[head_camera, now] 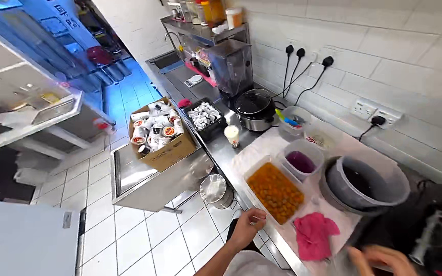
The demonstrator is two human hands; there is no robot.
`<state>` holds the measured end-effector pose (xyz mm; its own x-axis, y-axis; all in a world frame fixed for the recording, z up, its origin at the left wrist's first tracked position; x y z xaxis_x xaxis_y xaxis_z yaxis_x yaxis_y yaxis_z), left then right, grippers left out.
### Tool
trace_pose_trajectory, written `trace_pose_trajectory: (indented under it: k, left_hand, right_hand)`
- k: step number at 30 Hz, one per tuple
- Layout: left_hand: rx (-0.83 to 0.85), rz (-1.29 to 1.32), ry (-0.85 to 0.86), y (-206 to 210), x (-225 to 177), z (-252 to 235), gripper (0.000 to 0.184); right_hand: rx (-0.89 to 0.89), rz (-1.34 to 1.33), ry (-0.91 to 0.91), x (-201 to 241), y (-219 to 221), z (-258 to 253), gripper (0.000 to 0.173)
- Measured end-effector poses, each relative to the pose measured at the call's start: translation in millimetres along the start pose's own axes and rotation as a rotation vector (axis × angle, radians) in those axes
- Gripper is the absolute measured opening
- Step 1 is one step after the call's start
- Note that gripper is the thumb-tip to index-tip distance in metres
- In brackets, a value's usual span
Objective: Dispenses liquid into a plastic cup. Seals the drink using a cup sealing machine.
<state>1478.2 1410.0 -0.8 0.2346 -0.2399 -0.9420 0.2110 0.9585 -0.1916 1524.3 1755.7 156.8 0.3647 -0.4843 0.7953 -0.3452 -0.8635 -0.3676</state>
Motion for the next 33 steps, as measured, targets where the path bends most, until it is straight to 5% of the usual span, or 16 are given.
trace_pose_trajectory:
  k: [3, 7, 11, 15, 18, 21, 33]
  left_hand:
    - [-0.002, 0.007, -0.002, -45.0, 13.4, -8.5, 0.026]
    - [-0.058, 0.039, -0.019, -117.4, 34.3, -19.6, 0.026]
    - [-0.124, 0.007, -0.103, -208.4, 55.2, -27.2, 0.028]
    - [-0.239, -0.030, -0.172, -291.8, 64.1, -24.5, 0.028]
    - [-0.325, -0.024, -0.193, -336.6, 78.6, -21.8, 0.028]
    - [-0.352, -0.014, -0.203, -357.6, 95.9, -27.6, 0.027]
    - [-0.207, -0.051, -0.162, -369.2, 84.7, -90.2, 0.026]
  right_hand:
    - [0.397, -0.018, 0.064, -2.6, 113.4, -48.0, 0.041]
    - [0.635, 0.097, 0.196, -1.5, 264.4, -136.9, 0.082]
    - [0.692, 0.150, 0.300, -16.3, 424.4, -215.4, 0.117]
    - [0.709, 0.262, 0.346, -47.4, 530.4, -245.6, 0.142]
    - [0.746, 0.313, 0.361, -56.5, 567.1, -247.9, 0.147]
    - [0.712, 0.321, 0.361, -58.2, 579.6, -247.9, 0.135]
    - [0.677, 0.406, 0.323, -62.8, 577.3, -246.1, 0.120]
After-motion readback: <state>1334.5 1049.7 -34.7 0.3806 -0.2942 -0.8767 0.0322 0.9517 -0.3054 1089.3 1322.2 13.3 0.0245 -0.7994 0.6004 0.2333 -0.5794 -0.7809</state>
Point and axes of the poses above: each hand's wrist, its own z-axis away from the middle knuckle, its own y-axis out of the palm, x = y × z, the point moved 2 cm from there along -z, towards the middle knuckle, and after that the axes turned 8 degrees about -z, right-handed, at the moved point
